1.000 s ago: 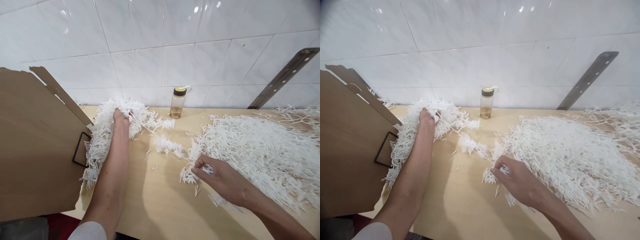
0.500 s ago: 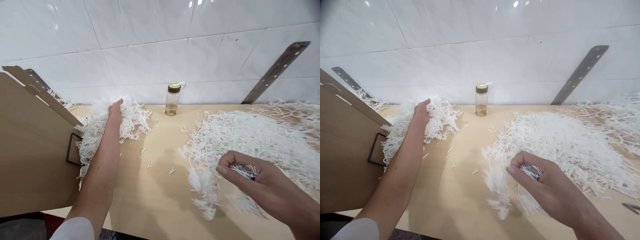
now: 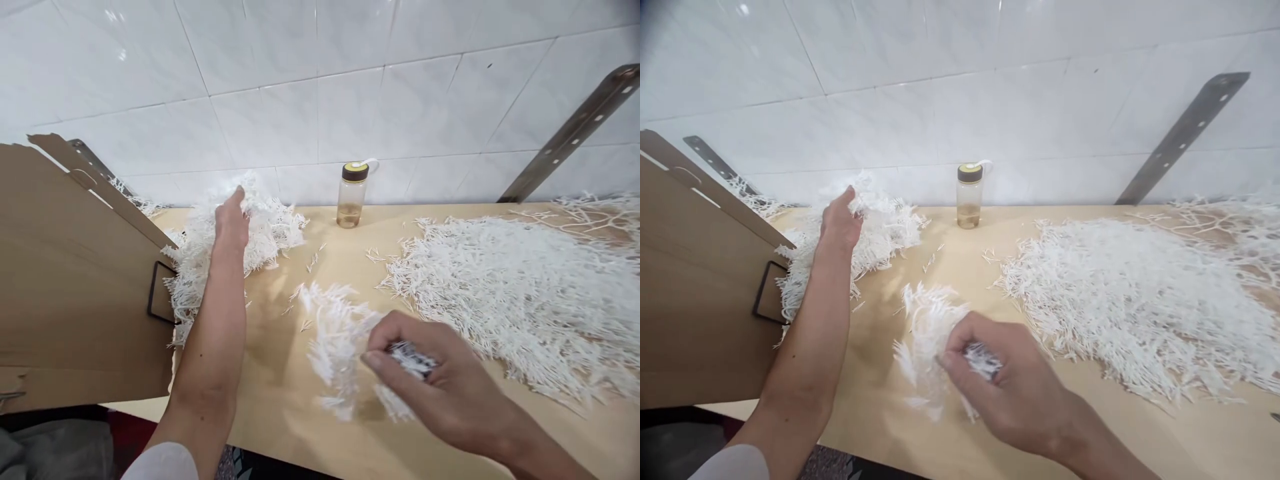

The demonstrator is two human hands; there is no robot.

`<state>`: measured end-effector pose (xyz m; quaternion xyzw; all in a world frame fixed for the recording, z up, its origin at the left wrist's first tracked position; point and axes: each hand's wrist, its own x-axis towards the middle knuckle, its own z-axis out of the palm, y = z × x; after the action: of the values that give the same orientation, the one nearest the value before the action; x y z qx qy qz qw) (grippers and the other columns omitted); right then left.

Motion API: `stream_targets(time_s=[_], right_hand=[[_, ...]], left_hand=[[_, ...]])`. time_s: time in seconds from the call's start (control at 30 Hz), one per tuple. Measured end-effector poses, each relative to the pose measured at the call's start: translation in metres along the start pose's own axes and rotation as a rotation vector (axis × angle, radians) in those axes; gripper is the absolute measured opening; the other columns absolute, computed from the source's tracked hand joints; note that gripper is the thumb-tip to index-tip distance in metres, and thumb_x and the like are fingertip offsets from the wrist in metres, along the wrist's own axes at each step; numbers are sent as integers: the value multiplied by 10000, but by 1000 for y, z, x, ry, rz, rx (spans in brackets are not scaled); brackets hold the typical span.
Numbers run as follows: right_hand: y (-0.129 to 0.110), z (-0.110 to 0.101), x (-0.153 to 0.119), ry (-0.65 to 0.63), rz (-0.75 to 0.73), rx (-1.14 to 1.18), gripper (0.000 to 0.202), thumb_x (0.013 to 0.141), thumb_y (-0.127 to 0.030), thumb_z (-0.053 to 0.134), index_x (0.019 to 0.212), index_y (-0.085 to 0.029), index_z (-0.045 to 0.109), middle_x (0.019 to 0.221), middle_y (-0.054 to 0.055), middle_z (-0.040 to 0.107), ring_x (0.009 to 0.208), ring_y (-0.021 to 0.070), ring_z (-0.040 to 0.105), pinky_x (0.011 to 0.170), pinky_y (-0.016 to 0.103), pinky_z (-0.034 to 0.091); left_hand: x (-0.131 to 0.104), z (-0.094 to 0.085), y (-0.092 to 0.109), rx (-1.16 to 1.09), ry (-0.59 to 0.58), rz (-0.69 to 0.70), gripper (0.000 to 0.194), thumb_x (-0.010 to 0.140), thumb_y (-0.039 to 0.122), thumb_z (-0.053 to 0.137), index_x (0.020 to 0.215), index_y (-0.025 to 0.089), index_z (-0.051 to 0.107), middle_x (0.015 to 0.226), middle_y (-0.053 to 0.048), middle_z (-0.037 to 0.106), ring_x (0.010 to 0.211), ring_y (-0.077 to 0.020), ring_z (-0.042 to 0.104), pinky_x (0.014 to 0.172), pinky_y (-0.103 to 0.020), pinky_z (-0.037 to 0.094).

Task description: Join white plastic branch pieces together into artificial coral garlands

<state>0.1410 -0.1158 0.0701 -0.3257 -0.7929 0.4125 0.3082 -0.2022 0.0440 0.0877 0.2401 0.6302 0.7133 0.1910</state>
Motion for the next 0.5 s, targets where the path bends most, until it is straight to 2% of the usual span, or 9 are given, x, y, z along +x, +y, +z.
stream_targets(time_s=[0.07, 0.1, 0.17, 0.23, 0.3, 0.37, 0.43, 0.5], right_hand=[[5, 21, 3, -169, 33, 57, 169, 912, -327, 565, 780, -223, 585, 697, 1, 644, 626, 140, 577, 602, 260, 470], [9, 30, 4, -229, 63, 73, 167, 908, -313, 562, 771, -219, 574, 689, -5, 640, 621, 137, 571, 598, 257, 463], [21, 42, 4, -287, 92, 59, 151, 900, -296, 558, 773, -216, 564, 675, -15, 627, 612, 134, 557, 594, 254, 449], [34, 45, 3, -284, 62, -7, 136, 904, -289, 546, 791, -216, 568, 702, -13, 639, 630, 136, 564, 624, 262, 450], [46, 36, 1, -249, 38, -94, 136, 914, -284, 526, 806, -219, 576, 755, 0, 663, 671, 147, 588, 636, 265, 454], [55, 18, -3, -196, 70, -175, 156, 926, -306, 517, 810, -226, 585, 759, 8, 676, 670, 155, 604, 587, 254, 448], [61, -7, -7, -104, 86, -276, 172, 926, -339, 520, 816, -233, 599, 762, 14, 683, 646, 156, 608, 529, 241, 435], [61, -31, -10, 45, 67, -360, 176, 914, -367, 537, 818, -243, 616, 749, 16, 683, 616, 154, 600, 485, 235, 420]], left_hand=[[-6, -2, -8, 137, 15, 46, 240, 734, 268, 773, 736, 189, 547, 853, -80, 622, 1019, -256, 631, 824, -312, 531], [-10, -3, -12, 275, -2, 77, 291, 691, 230, 798, 673, 196, 510, 833, -89, 619, 1073, -286, 609, 852, -326, 522], [-19, -7, -20, 372, -26, 91, 391, 616, 164, 834, 581, 209, 448, 794, -109, 616, 1159, -340, 562, 909, -357, 498], [-25, -10, -23, 437, -51, 120, 440, 618, 194, 844, 548, 220, 411, 789, -125, 618, 1216, -359, 522, 934, -370, 489], [-25, -12, -22, 495, -74, 161, 435, 664, 277, 832, 569, 224, 411, 799, -132, 624, 1240, -353, 507, 928, -370, 502], [-18, -11, -17, 483, -88, 145, 393, 698, 334, 814, 622, 220, 446, 785, -129, 623, 1221, -354, 527, 905, -371, 526], [-8, -7, -11, 350, -89, 36, 339, 726, 372, 797, 699, 193, 511, 765, -124, 605, 1164, -362, 574, 877, -378, 549], [4, -1, -3, 112, -89, -113, 330, 757, 408, 774, 802, 148, 576, 792, -126, 578, 1093, -362, 620, 845, -390, 574]])
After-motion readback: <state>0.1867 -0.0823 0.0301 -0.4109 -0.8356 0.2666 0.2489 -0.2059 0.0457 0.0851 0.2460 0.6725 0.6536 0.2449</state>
